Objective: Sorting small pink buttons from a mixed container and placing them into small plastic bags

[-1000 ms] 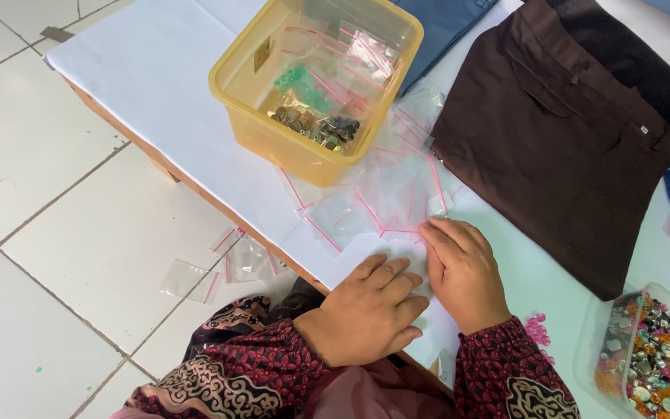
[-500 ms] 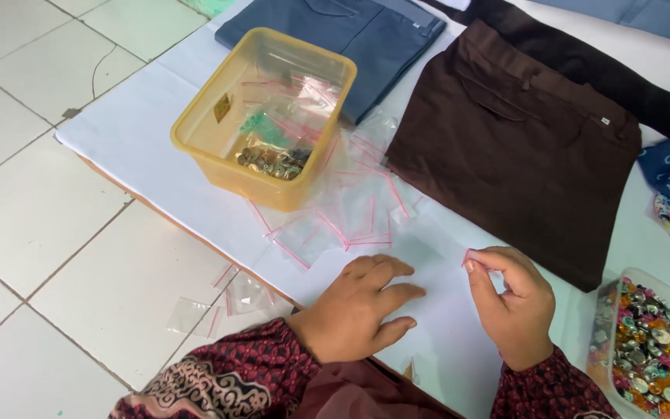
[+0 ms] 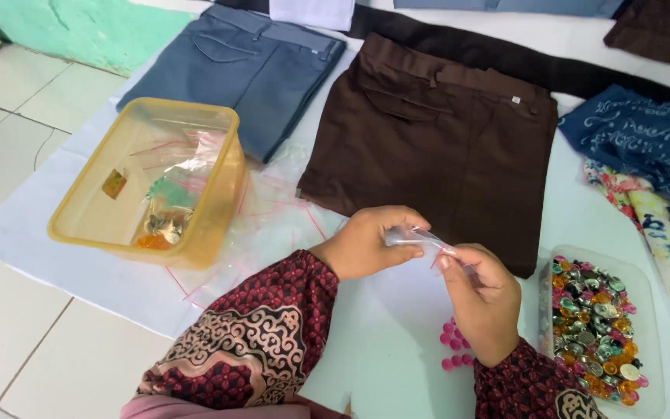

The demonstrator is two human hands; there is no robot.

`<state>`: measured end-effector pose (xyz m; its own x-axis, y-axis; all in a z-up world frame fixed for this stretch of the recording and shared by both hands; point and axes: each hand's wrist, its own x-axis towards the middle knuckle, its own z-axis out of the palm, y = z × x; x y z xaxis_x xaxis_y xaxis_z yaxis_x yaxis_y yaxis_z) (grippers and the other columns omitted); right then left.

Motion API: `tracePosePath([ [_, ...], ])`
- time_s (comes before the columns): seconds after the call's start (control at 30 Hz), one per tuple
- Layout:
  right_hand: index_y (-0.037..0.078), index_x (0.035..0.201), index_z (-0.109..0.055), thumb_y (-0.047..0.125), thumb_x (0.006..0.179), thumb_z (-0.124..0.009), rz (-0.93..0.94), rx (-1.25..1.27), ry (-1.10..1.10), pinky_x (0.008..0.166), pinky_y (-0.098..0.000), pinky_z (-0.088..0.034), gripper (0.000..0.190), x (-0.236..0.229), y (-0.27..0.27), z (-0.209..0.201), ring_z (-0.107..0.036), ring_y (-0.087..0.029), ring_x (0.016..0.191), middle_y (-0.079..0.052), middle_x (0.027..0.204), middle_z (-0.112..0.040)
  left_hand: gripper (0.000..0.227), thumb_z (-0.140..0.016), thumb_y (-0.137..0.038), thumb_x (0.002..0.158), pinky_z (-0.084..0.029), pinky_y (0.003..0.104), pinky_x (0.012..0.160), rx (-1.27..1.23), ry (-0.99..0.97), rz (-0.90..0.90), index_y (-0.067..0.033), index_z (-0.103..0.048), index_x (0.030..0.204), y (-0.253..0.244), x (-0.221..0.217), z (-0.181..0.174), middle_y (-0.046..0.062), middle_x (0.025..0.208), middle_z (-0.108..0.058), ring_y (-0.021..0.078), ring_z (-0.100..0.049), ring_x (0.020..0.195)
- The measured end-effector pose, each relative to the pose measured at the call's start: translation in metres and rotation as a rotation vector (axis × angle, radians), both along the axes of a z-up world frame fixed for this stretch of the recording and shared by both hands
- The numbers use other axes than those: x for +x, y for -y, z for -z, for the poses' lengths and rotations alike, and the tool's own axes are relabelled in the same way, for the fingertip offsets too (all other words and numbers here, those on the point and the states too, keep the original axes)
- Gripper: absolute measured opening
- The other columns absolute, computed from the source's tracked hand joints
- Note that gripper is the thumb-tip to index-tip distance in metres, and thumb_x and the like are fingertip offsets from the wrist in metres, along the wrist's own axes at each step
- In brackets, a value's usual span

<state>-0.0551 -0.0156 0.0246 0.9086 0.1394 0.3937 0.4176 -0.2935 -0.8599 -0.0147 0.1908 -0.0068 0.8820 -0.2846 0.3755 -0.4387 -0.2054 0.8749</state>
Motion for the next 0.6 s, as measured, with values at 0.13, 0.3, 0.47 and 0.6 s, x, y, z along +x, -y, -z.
tracePosePath([
  [0.13,0.004,0.095,-0.073,0.008,0.099,-0.062,-0.025,0.011,-0.106,0.084,-0.0262,-0.055,0.012,0.001,-0.002,-0.002,-0.067,-0.014,0.089,-0.004,0.092,-0.072,0.039,-0.081,-0.016,0.086,-0.05,0.025,0.09,0.087,-0.085,-0.082,-0.0213,-0.069,0.122,-0.012,0.002,-0.002,-0.005,0.101,-0.069,0.0086,-0.066,0.091],
  [0.3,0.001,0.105,-0.073,0.008,0.099,-0.062,0.055,0.003,-0.201,0.087,-0.0283,-0.058,0.015,-0.008,-0.007,-0.009,-0.071,-0.017,0.087,-0.011,0.096,-0.076,0.058,-0.074,-0.008,0.084,-0.053,0.03,0.096,0.192,-0.025,-0.155,-0.02,-0.055,0.137,-0.025,-0.02,-0.025,-0.003,0.135,-0.066,0.0152,-0.067,0.102],
  [0.47,0.001,0.109,-0.075,0.005,0.095,-0.065,-0.052,-0.001,-0.239,0.08,-0.0279,-0.059,0.017,-0.02,-0.034,-0.002,-0.071,-0.018,0.08,-0.011,0.104,-0.077,0.047,-0.068,-0.005,0.087,-0.054,0.04,0.085,0.385,0.134,-0.26,-0.0161,-0.057,0.131,-0.059,-0.064,-0.03,0.007,0.106,-0.074,0.028,-0.072,0.093],
  [0.6,0.007,0.104,-0.078,0.007,0.093,-0.068,-0.271,-0.147,0.034,0.083,-0.0258,-0.059,0.015,-0.03,-0.077,0.017,-0.072,-0.013,0.094,-0.005,0.109,-0.077,0.012,-0.061,-0.013,0.089,-0.047,0.046,0.085,0.791,0.565,-0.447,-0.0135,-0.068,0.098,-0.101,-0.077,-0.023,0.006,0.09,-0.063,0.0338,-0.063,0.094],
])
